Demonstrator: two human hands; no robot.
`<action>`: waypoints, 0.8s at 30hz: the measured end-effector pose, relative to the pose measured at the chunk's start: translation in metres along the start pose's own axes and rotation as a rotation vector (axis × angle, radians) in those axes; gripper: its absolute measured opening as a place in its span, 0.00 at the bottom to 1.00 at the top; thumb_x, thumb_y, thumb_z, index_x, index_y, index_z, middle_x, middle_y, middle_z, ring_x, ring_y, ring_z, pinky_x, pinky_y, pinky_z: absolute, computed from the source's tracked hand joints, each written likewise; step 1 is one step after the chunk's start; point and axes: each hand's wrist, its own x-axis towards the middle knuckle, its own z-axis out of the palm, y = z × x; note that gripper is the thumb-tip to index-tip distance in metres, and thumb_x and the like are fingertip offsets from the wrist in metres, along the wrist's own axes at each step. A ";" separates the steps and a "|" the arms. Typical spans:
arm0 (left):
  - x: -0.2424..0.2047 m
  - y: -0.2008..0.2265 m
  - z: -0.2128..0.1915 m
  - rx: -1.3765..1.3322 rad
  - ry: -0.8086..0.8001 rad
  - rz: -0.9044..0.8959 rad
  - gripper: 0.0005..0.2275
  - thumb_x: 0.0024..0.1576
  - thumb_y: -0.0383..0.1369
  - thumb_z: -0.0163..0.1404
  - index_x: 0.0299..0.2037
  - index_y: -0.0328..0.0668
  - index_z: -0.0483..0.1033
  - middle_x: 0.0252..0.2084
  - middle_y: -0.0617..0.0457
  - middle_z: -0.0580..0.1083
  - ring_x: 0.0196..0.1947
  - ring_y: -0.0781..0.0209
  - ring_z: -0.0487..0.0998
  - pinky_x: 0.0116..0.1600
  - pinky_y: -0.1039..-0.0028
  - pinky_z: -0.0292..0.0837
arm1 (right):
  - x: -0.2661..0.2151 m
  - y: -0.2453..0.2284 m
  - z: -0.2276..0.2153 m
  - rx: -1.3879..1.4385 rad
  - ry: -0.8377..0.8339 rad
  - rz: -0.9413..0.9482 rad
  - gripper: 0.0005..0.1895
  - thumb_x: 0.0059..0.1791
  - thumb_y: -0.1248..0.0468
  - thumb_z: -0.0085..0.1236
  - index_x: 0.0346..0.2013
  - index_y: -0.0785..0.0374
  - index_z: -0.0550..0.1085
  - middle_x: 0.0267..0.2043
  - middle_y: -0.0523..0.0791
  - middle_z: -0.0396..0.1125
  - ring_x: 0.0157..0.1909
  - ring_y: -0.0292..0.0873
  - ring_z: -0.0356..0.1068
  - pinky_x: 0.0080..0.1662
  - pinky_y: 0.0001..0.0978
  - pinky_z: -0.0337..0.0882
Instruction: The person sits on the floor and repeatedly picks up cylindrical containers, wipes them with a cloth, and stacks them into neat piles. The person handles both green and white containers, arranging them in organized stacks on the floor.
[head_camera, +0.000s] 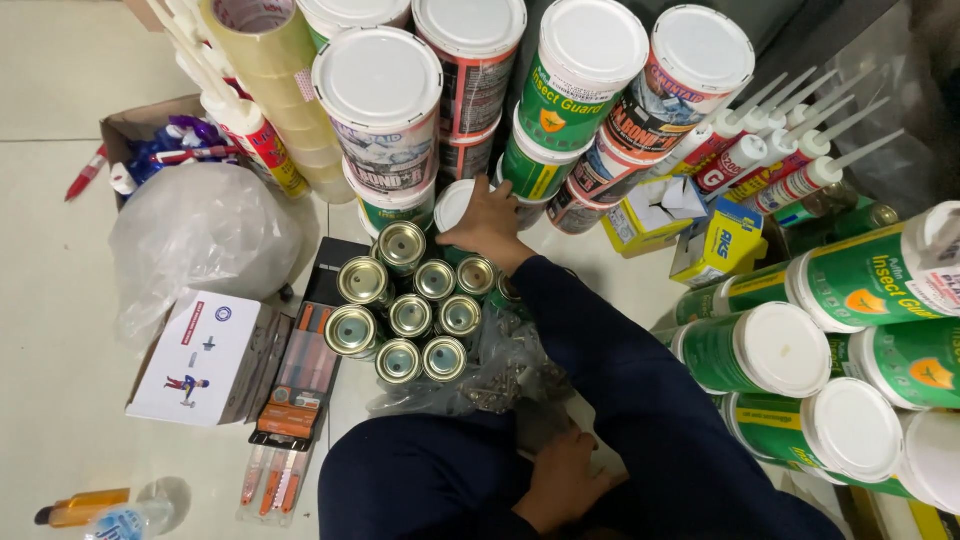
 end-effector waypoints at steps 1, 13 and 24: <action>0.000 0.001 -0.001 0.005 -0.019 -0.002 0.23 0.56 0.55 0.53 0.40 0.38 0.74 0.43 0.48 0.71 0.42 0.48 0.74 0.42 0.55 0.68 | 0.004 0.001 0.004 0.009 0.011 0.010 0.69 0.28 0.41 0.80 0.72 0.55 0.48 0.69 0.57 0.43 0.67 0.69 0.51 0.55 0.57 0.69; 0.000 0.007 -0.007 -0.033 -0.124 -0.064 0.24 0.58 0.50 0.53 0.55 0.38 0.73 0.53 0.46 0.70 0.52 0.45 0.71 0.53 0.55 0.67 | 0.013 0.002 0.023 0.036 -0.050 0.081 0.64 0.32 0.44 0.80 0.70 0.55 0.48 0.70 0.57 0.40 0.68 0.70 0.51 0.60 0.52 0.68; 0.004 -0.013 0.016 -0.066 -0.006 -0.077 0.21 0.48 0.49 0.56 0.45 0.45 0.72 0.42 0.49 0.72 0.43 0.45 0.74 0.45 0.53 0.67 | 0.024 0.057 0.008 0.066 0.037 -0.212 0.48 0.42 0.33 0.56 0.66 0.60 0.66 0.67 0.57 0.60 0.70 0.58 0.57 0.63 0.44 0.60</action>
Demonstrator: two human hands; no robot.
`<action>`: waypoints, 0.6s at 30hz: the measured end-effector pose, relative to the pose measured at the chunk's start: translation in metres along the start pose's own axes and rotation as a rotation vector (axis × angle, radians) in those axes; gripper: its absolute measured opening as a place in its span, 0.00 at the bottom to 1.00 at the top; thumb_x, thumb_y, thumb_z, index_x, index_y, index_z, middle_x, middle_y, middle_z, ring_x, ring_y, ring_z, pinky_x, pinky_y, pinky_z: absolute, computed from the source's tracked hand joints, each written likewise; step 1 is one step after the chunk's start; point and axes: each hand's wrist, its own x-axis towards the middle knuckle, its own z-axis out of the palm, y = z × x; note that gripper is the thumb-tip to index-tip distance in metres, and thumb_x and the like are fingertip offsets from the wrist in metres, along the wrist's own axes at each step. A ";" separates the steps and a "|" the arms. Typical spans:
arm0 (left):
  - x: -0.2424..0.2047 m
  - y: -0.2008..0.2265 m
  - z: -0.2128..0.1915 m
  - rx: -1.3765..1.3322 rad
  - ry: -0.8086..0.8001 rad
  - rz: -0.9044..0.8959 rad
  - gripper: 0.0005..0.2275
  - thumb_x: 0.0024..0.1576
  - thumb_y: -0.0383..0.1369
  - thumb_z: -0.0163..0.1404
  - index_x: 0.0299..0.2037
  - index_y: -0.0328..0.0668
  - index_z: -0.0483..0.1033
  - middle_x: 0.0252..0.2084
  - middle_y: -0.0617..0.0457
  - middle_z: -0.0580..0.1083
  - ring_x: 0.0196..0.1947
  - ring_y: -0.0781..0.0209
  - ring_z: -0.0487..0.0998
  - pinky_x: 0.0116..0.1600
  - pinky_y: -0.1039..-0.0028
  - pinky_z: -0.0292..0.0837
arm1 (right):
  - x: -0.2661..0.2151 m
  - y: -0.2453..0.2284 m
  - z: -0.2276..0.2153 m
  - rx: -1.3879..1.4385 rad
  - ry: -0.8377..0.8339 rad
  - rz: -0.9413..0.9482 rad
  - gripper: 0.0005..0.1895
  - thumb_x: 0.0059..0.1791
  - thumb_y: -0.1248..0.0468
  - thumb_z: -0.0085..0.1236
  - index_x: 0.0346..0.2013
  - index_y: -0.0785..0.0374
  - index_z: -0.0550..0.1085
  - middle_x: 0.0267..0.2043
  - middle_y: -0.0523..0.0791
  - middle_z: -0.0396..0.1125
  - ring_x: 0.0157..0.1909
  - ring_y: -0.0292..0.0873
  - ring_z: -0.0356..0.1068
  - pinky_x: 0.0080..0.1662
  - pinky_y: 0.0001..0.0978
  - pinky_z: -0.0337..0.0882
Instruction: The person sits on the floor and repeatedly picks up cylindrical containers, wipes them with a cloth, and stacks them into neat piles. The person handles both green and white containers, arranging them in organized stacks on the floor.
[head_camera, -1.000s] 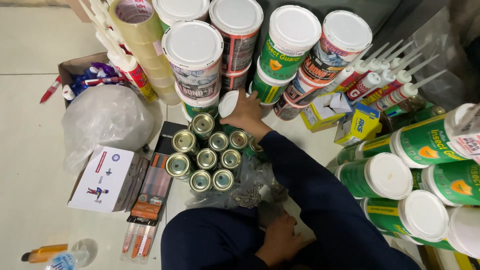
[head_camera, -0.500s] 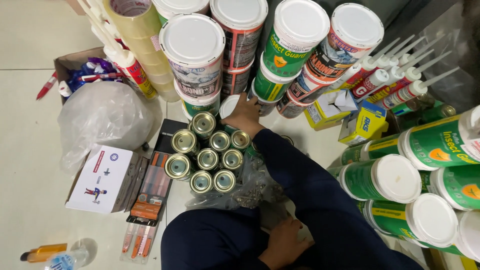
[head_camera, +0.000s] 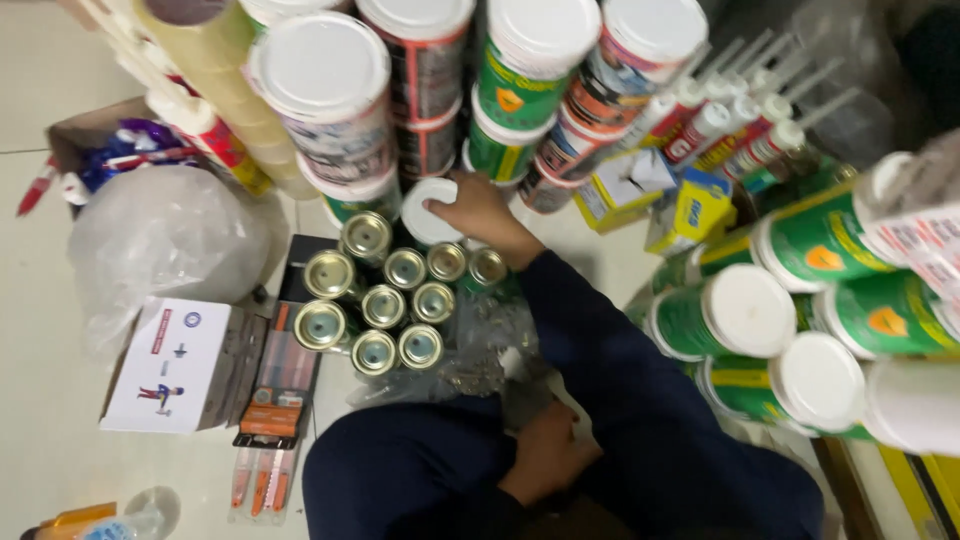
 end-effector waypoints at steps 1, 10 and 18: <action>0.000 -0.003 0.003 -0.011 0.028 -0.029 0.19 0.46 0.47 0.56 0.42 0.48 0.71 0.37 0.52 0.73 0.40 0.48 0.75 0.43 0.53 0.66 | -0.019 0.000 -0.016 0.077 0.069 -0.056 0.41 0.45 0.37 0.55 0.63 0.61 0.69 0.62 0.59 0.63 0.66 0.58 0.61 0.61 0.43 0.62; -0.005 0.006 -0.004 0.093 0.144 0.148 0.16 0.51 0.40 0.55 0.48 0.46 0.77 0.44 0.51 0.73 0.45 0.48 0.77 0.46 0.56 0.71 | -0.288 0.119 -0.105 -0.052 1.089 -0.045 0.20 0.47 0.57 0.67 0.52 0.56 0.77 0.54 0.47 0.71 0.59 0.52 0.68 0.63 0.46 0.62; 0.022 0.127 -0.031 0.168 0.286 0.454 0.21 0.51 0.36 0.61 0.51 0.31 0.74 0.51 0.36 0.67 0.54 0.34 0.69 0.59 0.51 0.67 | -0.400 0.228 -0.116 -0.326 1.154 0.473 0.38 0.42 0.48 0.71 0.63 0.57 0.70 0.63 0.50 0.57 0.63 0.58 0.59 0.57 0.57 0.60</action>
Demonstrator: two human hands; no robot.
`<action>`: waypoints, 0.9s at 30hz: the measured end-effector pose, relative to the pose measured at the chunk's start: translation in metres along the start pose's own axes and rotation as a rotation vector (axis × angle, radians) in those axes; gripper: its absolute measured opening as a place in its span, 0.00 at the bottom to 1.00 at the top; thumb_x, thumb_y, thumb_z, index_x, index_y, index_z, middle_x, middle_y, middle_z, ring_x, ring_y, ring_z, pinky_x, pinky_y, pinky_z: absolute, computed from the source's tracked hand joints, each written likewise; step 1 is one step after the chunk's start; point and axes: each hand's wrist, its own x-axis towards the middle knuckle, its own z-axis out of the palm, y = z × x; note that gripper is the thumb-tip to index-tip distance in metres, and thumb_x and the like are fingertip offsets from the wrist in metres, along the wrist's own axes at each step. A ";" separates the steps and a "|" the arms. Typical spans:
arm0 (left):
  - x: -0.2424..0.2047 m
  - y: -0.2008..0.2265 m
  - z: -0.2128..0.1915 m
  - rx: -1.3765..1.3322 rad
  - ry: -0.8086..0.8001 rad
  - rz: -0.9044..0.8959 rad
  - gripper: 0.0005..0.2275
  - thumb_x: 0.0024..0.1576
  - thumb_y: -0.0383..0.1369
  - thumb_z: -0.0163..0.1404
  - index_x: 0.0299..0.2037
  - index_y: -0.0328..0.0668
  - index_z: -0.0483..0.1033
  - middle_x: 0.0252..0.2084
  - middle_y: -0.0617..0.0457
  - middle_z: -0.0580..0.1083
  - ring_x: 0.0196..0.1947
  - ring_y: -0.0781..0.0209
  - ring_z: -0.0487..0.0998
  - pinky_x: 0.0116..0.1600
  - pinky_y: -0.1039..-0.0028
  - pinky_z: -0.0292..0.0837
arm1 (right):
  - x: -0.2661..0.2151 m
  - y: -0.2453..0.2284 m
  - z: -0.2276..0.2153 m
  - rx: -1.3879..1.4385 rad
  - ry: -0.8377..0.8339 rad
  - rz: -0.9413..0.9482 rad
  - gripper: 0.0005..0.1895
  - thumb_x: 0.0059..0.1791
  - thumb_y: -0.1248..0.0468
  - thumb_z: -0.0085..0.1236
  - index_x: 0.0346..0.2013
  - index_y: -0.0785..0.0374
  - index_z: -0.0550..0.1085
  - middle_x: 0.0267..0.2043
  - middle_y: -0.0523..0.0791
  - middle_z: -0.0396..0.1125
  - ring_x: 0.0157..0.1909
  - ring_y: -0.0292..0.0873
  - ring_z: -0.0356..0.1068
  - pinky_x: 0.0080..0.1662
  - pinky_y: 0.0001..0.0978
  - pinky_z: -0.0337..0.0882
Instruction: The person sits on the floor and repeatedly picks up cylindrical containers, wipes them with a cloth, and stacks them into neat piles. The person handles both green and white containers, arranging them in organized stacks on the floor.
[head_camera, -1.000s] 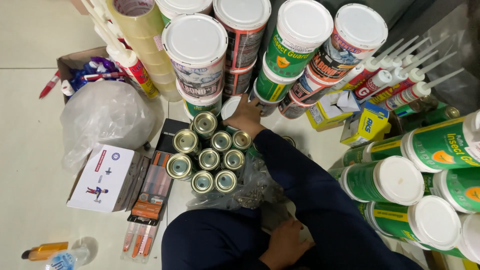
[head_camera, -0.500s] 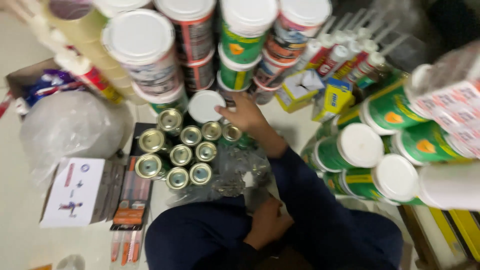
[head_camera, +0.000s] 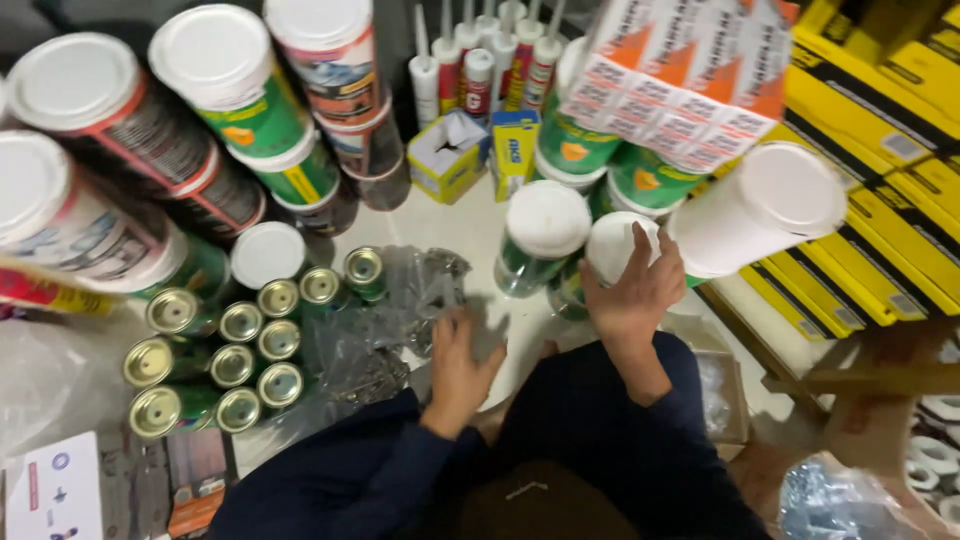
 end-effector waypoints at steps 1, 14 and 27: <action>0.025 0.032 -0.012 0.020 -0.023 0.016 0.25 0.52 0.36 0.62 0.55 0.26 0.73 0.55 0.31 0.66 0.58 0.28 0.69 0.59 0.46 0.68 | -0.003 0.014 0.006 -0.079 -0.082 0.121 0.48 0.37 0.44 0.72 0.68 0.55 0.66 0.66 0.52 0.55 0.64 0.60 0.57 0.56 0.57 0.60; 0.192 0.089 0.061 0.326 -0.379 -0.042 0.65 0.24 0.56 0.73 0.72 0.26 0.54 0.63 0.22 0.62 0.59 0.25 0.71 0.53 0.39 0.73 | -0.015 0.033 0.022 0.268 0.074 0.234 0.58 0.29 0.52 0.82 0.68 0.57 0.61 0.66 0.55 0.50 0.66 0.67 0.50 0.61 0.71 0.52; 0.157 0.081 0.038 0.175 -0.002 -0.161 0.61 0.20 0.54 0.77 0.63 0.23 0.61 0.52 0.27 0.66 0.52 0.20 0.73 0.53 0.38 0.74 | -0.033 0.053 0.056 0.481 0.245 0.254 0.62 0.23 0.58 0.88 0.65 0.65 0.62 0.61 0.59 0.54 0.66 0.68 0.54 0.66 0.69 0.49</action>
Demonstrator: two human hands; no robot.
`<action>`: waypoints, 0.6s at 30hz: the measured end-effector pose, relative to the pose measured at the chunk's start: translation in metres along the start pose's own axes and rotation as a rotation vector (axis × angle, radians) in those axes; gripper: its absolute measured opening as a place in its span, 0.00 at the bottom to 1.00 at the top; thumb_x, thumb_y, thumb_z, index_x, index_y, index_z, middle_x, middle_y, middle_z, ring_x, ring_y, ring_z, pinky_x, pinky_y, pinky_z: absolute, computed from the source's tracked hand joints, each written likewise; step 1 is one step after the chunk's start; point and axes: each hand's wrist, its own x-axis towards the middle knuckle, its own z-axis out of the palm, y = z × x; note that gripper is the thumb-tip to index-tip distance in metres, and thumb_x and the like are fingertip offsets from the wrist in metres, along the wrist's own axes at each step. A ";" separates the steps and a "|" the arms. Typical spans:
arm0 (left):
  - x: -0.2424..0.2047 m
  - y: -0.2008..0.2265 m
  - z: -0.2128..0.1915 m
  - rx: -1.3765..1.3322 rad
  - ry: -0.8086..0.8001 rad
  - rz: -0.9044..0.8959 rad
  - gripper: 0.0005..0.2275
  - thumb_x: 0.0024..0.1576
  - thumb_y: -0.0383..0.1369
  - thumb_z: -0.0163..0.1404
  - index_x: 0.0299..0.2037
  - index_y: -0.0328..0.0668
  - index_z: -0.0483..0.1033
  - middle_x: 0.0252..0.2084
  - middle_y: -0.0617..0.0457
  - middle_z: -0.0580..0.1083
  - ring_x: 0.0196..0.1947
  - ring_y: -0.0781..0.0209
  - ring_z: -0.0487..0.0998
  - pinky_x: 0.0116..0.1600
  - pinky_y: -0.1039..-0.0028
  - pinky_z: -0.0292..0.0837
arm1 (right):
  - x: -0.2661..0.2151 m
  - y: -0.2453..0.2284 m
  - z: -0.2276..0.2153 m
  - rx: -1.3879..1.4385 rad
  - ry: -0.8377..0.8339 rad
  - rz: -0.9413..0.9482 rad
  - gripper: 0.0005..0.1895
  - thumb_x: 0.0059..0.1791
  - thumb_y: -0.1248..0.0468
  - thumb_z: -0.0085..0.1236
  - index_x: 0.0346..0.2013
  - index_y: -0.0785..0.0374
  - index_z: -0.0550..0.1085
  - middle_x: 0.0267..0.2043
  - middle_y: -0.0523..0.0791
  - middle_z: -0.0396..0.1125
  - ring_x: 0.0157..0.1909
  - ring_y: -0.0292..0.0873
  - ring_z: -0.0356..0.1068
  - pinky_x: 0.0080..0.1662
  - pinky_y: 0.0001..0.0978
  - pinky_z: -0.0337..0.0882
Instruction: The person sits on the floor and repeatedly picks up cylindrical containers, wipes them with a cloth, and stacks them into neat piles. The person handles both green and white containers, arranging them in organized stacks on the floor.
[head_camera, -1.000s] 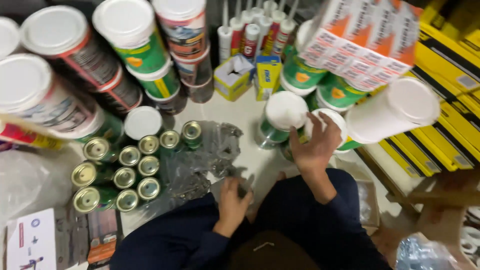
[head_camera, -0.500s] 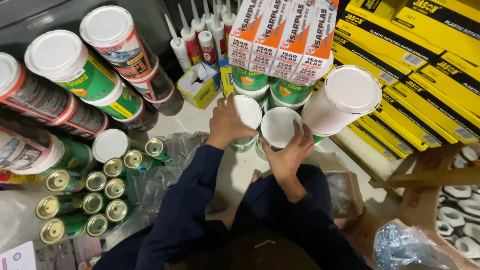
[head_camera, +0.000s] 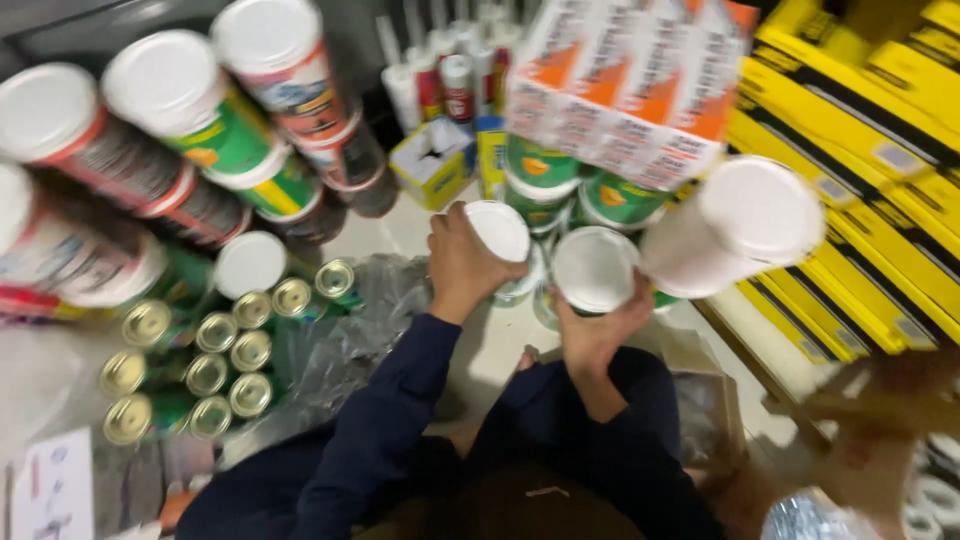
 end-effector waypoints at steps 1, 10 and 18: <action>-0.003 -0.004 -0.008 -0.098 0.010 -0.020 0.59 0.22 0.51 0.77 0.63 0.22 0.61 0.53 0.25 0.66 0.52 0.16 0.72 0.55 0.35 0.72 | 0.001 0.001 0.001 -0.013 0.020 -0.009 0.61 0.23 0.58 0.89 0.64 0.65 0.63 0.60 0.60 0.55 0.65 0.67 0.57 0.66 0.68 0.51; -0.023 -0.009 -0.069 -0.333 0.003 -0.174 0.56 0.25 0.48 0.76 0.64 0.25 0.60 0.54 0.31 0.66 0.61 0.26 0.70 0.64 0.43 0.67 | 0.008 -0.018 0.000 0.058 0.011 -0.091 0.58 0.33 0.57 0.90 0.70 0.63 0.62 0.62 0.58 0.56 0.66 0.65 0.58 0.66 0.66 0.52; -0.016 -0.043 -0.161 -0.370 0.264 -0.036 0.48 0.26 0.40 0.78 0.57 0.22 0.68 0.48 0.24 0.73 0.54 0.22 0.75 0.56 0.41 0.71 | 0.005 -0.016 -0.001 0.068 -0.023 -0.062 0.55 0.36 0.58 0.87 0.70 0.63 0.61 0.62 0.58 0.54 0.67 0.65 0.57 0.66 0.68 0.51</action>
